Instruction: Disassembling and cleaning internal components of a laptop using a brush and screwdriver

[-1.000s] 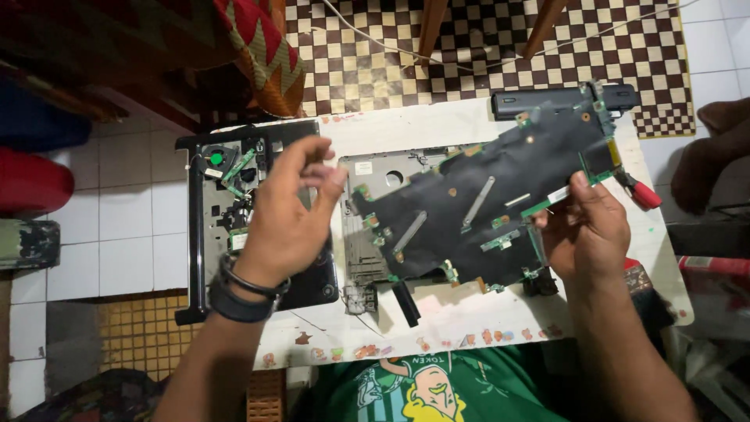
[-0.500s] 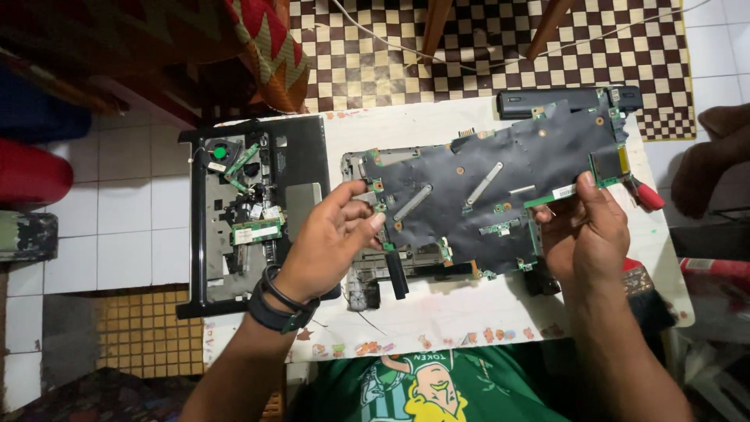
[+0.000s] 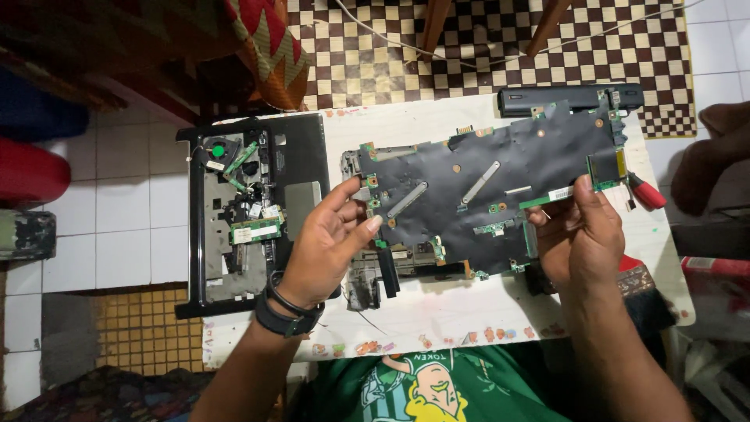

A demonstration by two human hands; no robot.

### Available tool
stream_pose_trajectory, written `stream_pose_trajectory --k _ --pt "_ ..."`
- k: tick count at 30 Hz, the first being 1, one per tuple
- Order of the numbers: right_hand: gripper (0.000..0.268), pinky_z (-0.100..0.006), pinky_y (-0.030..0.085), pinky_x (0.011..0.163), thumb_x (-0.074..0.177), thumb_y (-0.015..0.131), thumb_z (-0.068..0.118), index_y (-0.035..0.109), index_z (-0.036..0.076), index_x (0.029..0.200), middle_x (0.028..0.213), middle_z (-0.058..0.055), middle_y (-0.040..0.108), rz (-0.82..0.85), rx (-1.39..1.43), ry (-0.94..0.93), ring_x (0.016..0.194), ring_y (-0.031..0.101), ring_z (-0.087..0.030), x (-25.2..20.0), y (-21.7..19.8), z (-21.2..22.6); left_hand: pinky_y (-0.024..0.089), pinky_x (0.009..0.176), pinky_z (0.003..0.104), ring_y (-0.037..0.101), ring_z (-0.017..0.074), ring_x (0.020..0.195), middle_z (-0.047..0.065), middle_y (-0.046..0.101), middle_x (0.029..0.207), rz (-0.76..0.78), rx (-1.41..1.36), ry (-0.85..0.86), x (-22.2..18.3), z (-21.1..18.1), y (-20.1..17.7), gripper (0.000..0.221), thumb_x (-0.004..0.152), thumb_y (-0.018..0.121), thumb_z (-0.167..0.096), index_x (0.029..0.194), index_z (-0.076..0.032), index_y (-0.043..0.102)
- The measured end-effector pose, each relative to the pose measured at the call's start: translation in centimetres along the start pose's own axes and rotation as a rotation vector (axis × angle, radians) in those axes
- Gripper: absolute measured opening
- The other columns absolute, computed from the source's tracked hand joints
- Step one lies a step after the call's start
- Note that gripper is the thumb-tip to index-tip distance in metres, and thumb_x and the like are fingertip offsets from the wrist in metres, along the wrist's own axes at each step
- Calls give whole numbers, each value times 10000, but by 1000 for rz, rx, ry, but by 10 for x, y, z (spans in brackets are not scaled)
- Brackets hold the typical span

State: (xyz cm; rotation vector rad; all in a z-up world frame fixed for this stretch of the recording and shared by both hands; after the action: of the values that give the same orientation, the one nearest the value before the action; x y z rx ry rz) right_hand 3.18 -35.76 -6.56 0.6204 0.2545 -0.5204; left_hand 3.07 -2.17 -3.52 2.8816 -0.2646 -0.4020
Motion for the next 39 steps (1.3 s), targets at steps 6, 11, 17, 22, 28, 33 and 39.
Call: stream_pose_trajectory --k 6,11,17,22,28,33,39 --pt "268 -349 582 618 1070 642 240 654 127 827 789 -42 715 65 27 20 671 677 -260 -9 3 -1 558 962 325 640 218 1144 189 658 1269 -25 19 66 2 -3 -7 726 933 672 -121 1557 44 339" --pt "267 -399 692 733 1069 558 227 739 131 900 1004 -150 782 201 94 48 881 786 -368 -9 -3 -22 560 850 251 677 151 1015 160 713 1117 -130 -31 176 11 15 -29 573 959 660 -39 1493 48 470" --pt "300 -450 669 777 1018 552 200 715 124 777 1012 -174 776 286 153 113 950 767 -439 -17 10 -31 544 834 234 621 115 977 130 688 1127 -260 16 180 12 5 -26 526 1033 609 -137 1494 74 467" --pt "258 -505 650 815 983 532 128 638 122 748 1062 -221 763 310 179 129 1013 744 -478 -14 1 -40 538 801 243 637 147 934 156 710 1055 -317 -64 184 22 35 -39 509 1040 595 -122 1501 47 462" --pt "183 -511 630 795 915 512 81 619 10 1045 1143 -320 726 335 -29 165 976 743 -471 -40 9 -29 573 994 362 676 212 1141 173 707 1247 -363 -51 252 24 39 -51 443 1052 577 -143 1464 14 528" --pt "579 -497 637 779 810 559 37 539 -161 1354 1154 -404 731 417 -543 171 911 761 -421 -79 26 16 561 1017 383 661 220 1172 175 693 1269 -383 -10 261 23 34 -55 431 1061 565 -149 1450 34 535" --pt "237 -240 459 597 1027 535 18 636 -64 1226 881 -196 653 53 -716 -404 661 572 -182 -32 2 80 468 1134 298 595 176 1308 106 634 1412 -428 84 145 18 13 -45 570 961 627 -295 1442 2 546"
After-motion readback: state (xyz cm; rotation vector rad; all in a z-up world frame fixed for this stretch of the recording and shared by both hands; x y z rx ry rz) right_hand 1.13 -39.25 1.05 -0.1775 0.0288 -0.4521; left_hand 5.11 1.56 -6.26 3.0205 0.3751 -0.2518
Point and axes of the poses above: each hand's wrist, its own x-axis towards the middle knuckle, its own y-axis out of the palm, z = x × y, the point moved 5 cm from there along x, towards the middle knuckle
